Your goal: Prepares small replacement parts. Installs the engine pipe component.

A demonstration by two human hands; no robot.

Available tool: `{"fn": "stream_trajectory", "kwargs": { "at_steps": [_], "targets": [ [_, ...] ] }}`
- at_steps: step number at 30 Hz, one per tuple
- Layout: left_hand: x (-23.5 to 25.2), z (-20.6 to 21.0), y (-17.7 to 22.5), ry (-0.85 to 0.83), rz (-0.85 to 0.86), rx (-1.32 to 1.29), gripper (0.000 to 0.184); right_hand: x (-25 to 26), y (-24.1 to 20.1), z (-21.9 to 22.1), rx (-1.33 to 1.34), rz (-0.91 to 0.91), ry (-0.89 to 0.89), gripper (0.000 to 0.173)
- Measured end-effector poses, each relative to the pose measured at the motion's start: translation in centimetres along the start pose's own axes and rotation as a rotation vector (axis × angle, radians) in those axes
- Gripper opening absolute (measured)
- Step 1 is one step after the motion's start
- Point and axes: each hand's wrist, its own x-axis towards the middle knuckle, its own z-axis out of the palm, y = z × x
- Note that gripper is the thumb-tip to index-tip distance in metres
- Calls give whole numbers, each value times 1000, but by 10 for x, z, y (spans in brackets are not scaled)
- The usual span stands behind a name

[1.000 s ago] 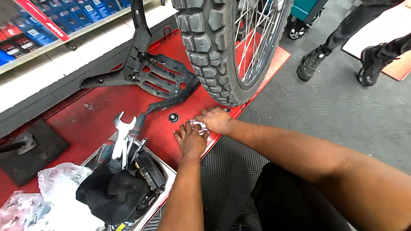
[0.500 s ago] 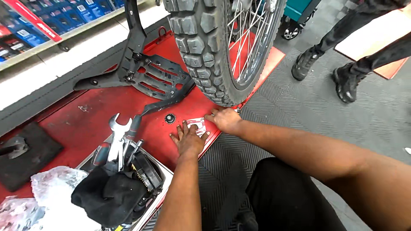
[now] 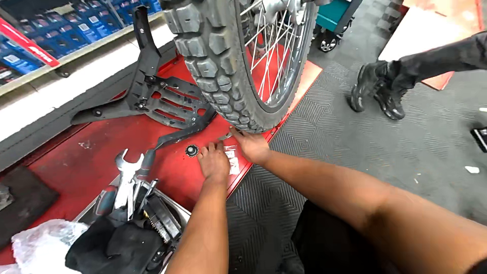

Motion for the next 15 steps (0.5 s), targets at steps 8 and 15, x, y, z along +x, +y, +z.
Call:
{"fn": "stream_trajectory", "kwargs": {
  "at_steps": [8,15],
  "targets": [
    [-7,-38,-7,-138,-82,-352,25,-21,13,8,571,54,-203,51],
    [-30,-82,-22,-110,-327,-1130,21,-31,11,-39,1106,-21,-362,24]
  ]
}}
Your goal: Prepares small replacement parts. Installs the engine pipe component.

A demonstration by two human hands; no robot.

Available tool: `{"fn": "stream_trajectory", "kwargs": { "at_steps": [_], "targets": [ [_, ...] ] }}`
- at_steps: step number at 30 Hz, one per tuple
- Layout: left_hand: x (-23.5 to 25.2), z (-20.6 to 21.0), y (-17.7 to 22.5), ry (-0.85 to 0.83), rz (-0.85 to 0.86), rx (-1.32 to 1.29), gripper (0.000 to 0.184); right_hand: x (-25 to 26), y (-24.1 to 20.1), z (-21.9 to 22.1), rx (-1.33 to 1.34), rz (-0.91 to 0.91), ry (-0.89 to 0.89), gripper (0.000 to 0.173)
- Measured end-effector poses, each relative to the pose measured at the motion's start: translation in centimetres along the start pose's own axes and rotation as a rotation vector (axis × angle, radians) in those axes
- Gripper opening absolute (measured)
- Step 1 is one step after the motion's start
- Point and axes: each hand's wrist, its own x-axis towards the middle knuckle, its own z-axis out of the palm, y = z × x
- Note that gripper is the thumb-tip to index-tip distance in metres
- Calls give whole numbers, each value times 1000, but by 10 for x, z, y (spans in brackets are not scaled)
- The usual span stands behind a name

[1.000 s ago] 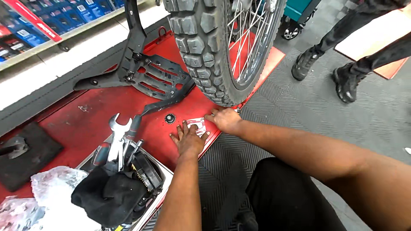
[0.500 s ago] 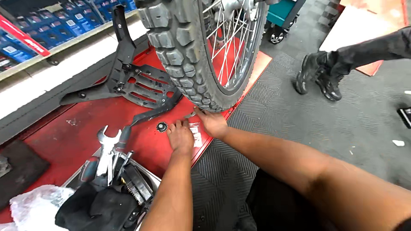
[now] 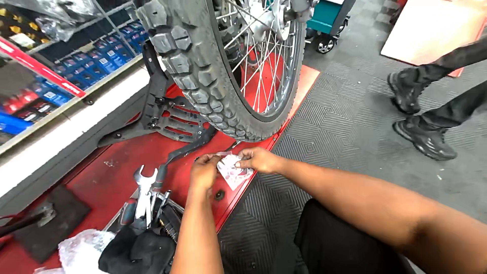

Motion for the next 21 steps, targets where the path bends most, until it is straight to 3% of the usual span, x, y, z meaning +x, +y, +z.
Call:
{"fn": "stream_trajectory", "kwargs": {
  "at_steps": [4,8,10,12,14,16,21],
  "targets": [
    [-6,11,-6,55,-18,-294,15,-14,-13,-2,-64,8,-13,22],
    [-7,12,-14,-180,4,-405,24,-16,-2,-11,-31,26,38,23],
    [-11,10,-13,-238,60,-312,29,-18,3,-15,31,21,47,23],
    [-14,11,-11,-170,243,-147,36,-18,5,-17,87,15,48,24],
    [-14,11,-10,-60,462,-1,28,-17,4,-17,108,20,57,26],
    [-16,10,-5,-52,588,134,15,-17,3,-18,126,25,56,27],
    [-20,9,-2,-112,439,328,17,-18,3,-18,239,-6,9,27]
  ]
}}
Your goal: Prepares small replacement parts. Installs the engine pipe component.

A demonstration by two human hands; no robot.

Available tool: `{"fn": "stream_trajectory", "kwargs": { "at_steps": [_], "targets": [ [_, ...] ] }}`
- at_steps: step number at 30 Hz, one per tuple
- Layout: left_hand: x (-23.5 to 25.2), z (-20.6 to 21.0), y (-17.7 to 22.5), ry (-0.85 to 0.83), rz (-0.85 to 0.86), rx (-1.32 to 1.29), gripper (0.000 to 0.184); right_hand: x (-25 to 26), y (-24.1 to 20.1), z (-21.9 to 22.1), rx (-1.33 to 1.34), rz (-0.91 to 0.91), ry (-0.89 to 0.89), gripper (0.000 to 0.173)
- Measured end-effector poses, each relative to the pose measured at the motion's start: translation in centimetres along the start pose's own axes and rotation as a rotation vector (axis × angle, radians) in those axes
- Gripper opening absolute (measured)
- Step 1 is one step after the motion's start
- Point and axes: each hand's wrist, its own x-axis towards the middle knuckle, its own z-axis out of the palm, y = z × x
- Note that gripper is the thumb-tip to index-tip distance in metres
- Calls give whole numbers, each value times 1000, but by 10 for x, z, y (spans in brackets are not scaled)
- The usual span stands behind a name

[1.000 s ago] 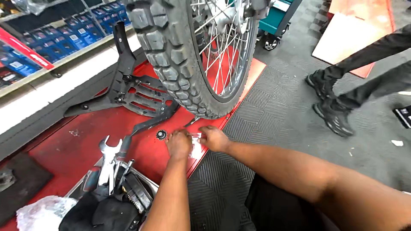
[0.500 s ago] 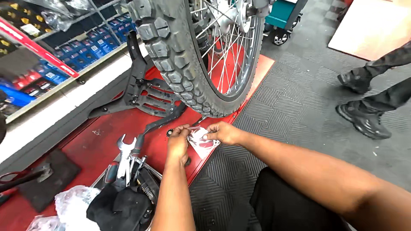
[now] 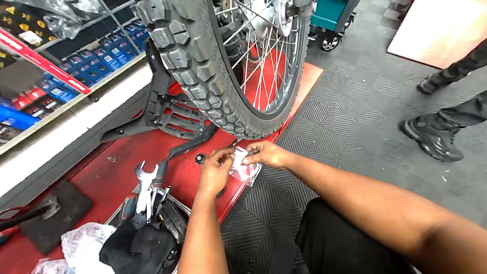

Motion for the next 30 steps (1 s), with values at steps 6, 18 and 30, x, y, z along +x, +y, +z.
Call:
{"fn": "stream_trajectory", "kwargs": {
  "at_steps": [6,18,30],
  "targets": [
    [-6,-2,-4,-129,-256,-385,37,-1,-1,-1,8,-43,0,33],
    [-22,28,-27,159,-362,-1267,25,-7,-1,-4,260,72,47,25],
    [-44,38,-46,55,-138,-1601,19,-13,-9,5,281,54,32,20]
  ]
}}
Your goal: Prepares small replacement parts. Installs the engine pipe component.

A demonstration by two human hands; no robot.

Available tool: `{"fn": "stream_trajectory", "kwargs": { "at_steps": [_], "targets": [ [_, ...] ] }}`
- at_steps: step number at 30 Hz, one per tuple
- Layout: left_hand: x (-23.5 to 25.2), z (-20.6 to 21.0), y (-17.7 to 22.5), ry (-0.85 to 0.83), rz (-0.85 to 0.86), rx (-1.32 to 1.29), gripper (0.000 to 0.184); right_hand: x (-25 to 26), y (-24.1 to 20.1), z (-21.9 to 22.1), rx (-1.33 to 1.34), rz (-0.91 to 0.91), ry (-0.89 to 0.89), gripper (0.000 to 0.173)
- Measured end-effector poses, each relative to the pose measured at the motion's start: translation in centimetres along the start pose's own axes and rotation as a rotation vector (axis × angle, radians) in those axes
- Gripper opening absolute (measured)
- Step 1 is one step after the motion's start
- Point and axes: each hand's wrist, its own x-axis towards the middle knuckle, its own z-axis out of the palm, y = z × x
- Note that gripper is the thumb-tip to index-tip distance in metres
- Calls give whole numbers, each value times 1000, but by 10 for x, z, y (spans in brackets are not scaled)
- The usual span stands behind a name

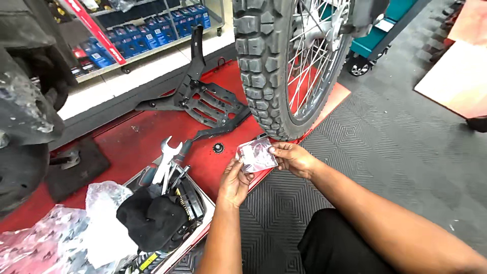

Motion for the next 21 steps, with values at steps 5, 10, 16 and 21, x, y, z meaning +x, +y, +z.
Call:
{"fn": "stream_trajectory", "kwargs": {
  "at_steps": [5,10,16,21],
  "targets": [
    [2,1,0,70,183,165,30,2,0,6,-22,-16,72,21],
    [5,2,-9,182,309,278,31,7,6,5,-84,-23,163,23],
    [7,-3,-13,221,284,436,18,7,10,1,-79,-7,212,25],
    [2,-3,-11,244,144,628,18,5,11,1,-110,-5,266,24]
  ]
}}
